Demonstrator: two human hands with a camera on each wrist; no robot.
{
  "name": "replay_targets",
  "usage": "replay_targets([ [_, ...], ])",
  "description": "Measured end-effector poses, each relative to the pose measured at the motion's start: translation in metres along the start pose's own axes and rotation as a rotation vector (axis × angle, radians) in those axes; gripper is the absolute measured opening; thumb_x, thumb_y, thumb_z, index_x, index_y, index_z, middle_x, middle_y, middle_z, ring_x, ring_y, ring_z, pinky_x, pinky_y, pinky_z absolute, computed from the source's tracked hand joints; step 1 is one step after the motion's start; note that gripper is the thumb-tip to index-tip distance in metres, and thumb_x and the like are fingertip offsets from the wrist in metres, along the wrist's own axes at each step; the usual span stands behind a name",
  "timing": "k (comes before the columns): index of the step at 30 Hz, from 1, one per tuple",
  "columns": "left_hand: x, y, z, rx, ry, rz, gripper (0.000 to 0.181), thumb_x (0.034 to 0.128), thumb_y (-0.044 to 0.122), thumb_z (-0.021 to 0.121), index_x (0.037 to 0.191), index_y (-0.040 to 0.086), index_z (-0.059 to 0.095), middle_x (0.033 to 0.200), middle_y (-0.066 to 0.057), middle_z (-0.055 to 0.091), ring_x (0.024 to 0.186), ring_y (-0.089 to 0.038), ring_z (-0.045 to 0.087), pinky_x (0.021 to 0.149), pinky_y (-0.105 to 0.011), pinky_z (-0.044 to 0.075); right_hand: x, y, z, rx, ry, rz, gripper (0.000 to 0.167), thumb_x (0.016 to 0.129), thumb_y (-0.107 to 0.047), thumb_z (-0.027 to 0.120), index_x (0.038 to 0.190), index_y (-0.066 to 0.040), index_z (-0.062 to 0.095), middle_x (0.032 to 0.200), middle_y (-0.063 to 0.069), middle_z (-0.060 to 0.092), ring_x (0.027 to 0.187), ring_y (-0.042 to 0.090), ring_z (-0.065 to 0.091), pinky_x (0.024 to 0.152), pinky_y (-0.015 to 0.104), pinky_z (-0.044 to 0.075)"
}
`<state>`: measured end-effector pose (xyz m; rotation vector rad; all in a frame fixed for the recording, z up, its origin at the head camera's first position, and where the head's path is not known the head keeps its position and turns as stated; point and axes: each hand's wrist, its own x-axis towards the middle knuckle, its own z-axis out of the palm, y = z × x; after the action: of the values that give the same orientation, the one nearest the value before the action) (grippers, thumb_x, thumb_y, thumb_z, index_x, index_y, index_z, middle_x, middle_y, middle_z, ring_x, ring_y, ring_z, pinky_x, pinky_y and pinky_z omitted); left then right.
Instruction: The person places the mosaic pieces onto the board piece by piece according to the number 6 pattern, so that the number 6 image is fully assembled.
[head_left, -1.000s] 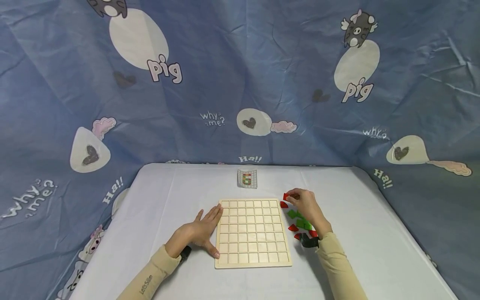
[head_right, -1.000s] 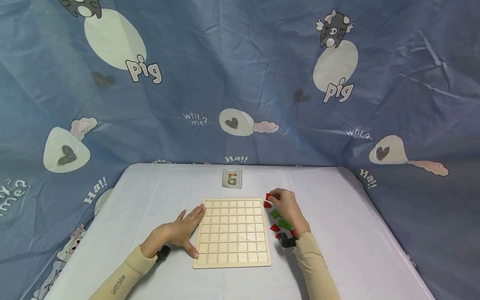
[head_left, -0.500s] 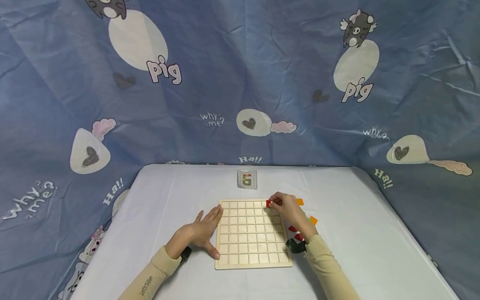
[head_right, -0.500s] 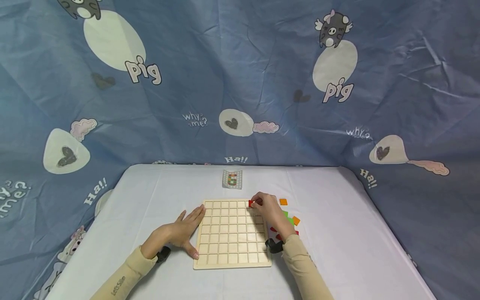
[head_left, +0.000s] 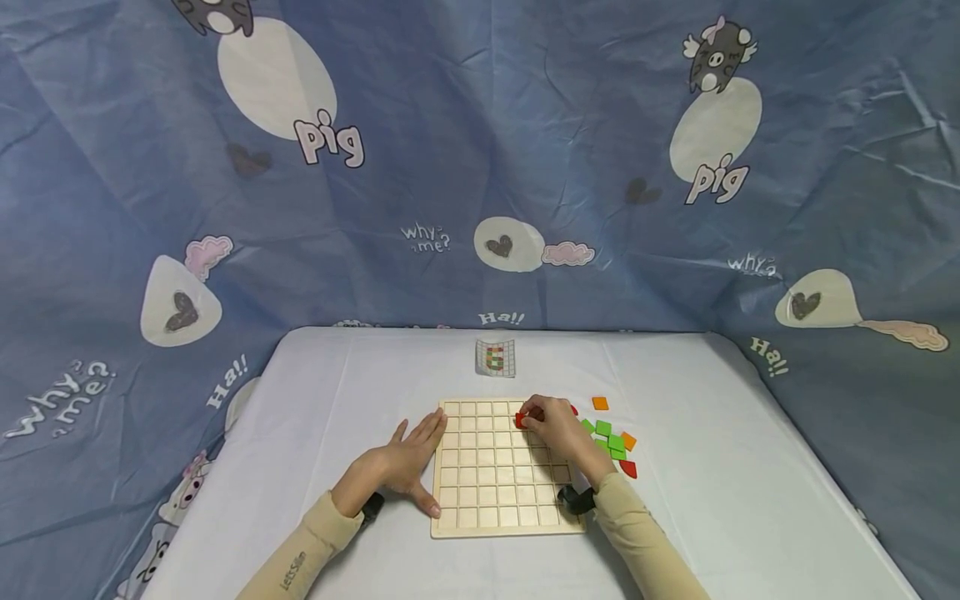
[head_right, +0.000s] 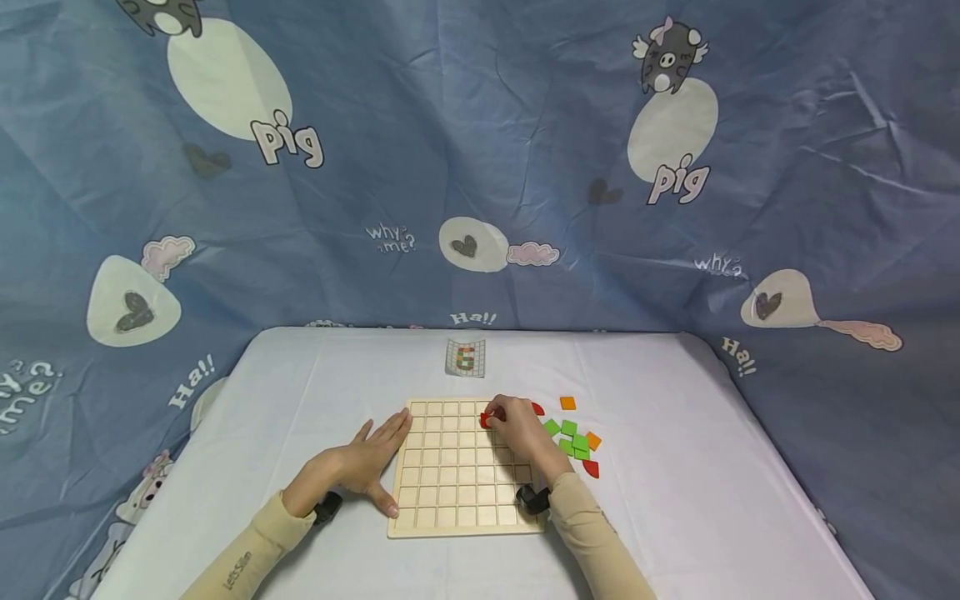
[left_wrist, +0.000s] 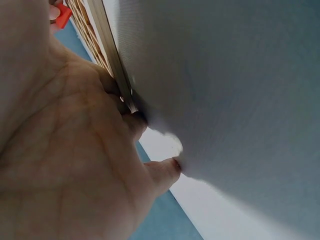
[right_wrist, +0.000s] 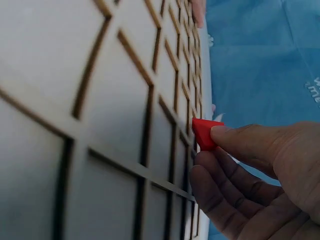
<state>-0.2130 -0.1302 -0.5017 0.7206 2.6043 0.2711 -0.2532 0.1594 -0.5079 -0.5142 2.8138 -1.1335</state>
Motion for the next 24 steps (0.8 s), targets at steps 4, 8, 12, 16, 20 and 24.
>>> replay_targets([
  [4,-0.0001,-0.0004,0.0002,0.001,0.003,0.004,0.148,0.0511,0.065,0.083,0.154,0.0,-0.001,0.162,-0.018,-0.007,0.151,-0.032,0.0,0.117,-0.061,0.005,0.0007,0.0011,0.0025,0.003,-0.011,-0.006,0.005,0.091,-0.01,0.066,0.095,-0.012,0.068,0.085,-0.003,0.069,0.076,0.007,0.062,0.068,0.024,0.052],
  [8,-0.0004,0.0003,0.0004,0.005,0.001,0.003,0.148,0.0511,0.065,0.082,0.154,-0.001,-0.001,0.162,-0.018,-0.007,0.151,-0.032,0.0,0.117,-0.061,0.006,0.0012,0.0011,0.0037,-0.017,-0.018,-0.024,0.006,0.091,-0.009,0.066,0.096,-0.012,0.069,0.087,-0.002,0.07,0.078,0.008,0.063,0.068,0.025,0.052],
  [12,-0.0009,0.0021,-0.0012,0.0,-0.007,-0.001,0.147,0.0516,0.064,0.083,0.154,-0.001,0.0,0.162,-0.019,-0.007,0.151,-0.031,0.0,0.117,-0.06,0.006,0.0015,0.0013,0.0054,-0.066,-0.007,-0.059,0.007,0.091,-0.009,0.066,0.096,-0.012,0.07,0.091,-0.001,0.07,0.081,0.01,0.064,0.07,0.026,0.053],
  [16,-0.0004,0.0018,-0.0014,0.01,-0.01,-0.007,0.147,0.0515,0.065,0.083,0.154,0.0,-0.001,0.162,-0.018,-0.007,0.151,-0.03,0.0,0.118,-0.06,0.005,0.0011,0.0,0.0072,-0.104,0.003,-0.068,0.008,0.09,-0.009,0.067,0.095,-0.013,0.071,0.091,0.0,0.066,0.081,0.01,0.062,0.069,0.025,0.052],
  [20,0.0008,0.0002,-0.0002,0.021,-0.01,-0.009,0.148,0.0513,0.066,0.082,0.154,0.001,-0.001,0.162,-0.017,-0.008,0.151,-0.03,-0.001,0.118,-0.06,0.005,0.0005,-0.0022,0.008,-0.119,0.011,-0.068,0.008,0.089,-0.008,0.068,0.095,-0.011,0.072,0.087,-0.001,0.062,0.079,0.01,0.058,0.067,0.023,0.051],
  [24,-0.0006,0.0003,0.0002,0.024,-0.013,-0.007,0.148,0.0512,0.067,0.081,0.154,0.001,-0.002,0.162,-0.016,-0.008,0.151,-0.03,-0.001,0.118,-0.06,0.005,-0.0003,-0.003,0.009,-0.145,0.011,-0.081,0.011,0.089,-0.009,0.068,0.099,-0.007,0.073,0.088,0.0,0.062,0.08,0.011,0.059,0.068,0.023,0.052],
])
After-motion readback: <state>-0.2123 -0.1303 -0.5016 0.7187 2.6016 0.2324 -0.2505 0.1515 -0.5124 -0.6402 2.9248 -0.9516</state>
